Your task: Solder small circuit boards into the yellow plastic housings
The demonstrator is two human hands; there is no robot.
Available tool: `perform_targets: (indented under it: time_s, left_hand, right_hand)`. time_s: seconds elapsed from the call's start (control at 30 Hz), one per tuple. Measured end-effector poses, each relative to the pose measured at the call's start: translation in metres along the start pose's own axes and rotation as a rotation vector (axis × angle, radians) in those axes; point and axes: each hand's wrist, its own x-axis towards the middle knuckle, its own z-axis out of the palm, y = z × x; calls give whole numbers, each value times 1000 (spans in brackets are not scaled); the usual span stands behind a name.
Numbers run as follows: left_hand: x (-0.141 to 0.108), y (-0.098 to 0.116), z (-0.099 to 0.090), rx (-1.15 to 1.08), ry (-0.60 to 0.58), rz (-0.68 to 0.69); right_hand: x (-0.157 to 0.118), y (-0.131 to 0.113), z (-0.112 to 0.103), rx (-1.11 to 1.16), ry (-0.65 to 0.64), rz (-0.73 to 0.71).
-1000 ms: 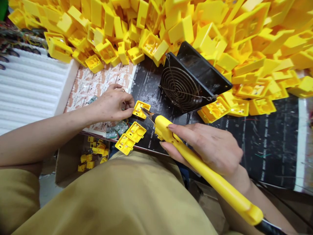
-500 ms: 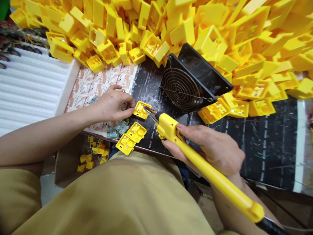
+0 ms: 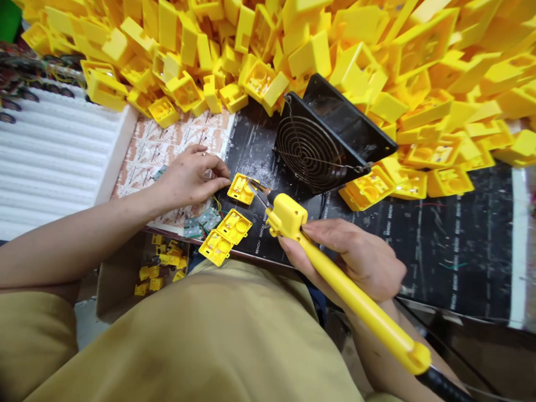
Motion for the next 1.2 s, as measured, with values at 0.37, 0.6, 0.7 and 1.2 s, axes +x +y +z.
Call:
perform_targets:
  time_s: [0.37,0.6,0.7,1.2]
  left_hand:
    - [-2,9,-1,71,56,35]
    - [6,19,5,277,38,81]
    - [7,19,5,337,24,90]
    - [7,23,6,434,12,111]
  right_hand:
    - [6,-6,4,43,22,8]
    - [11,-12,8,-48,-28,-81]
    - [15,-15,10,-71,-32,-119]
    - [29,-15,0,-113,-155,-253]
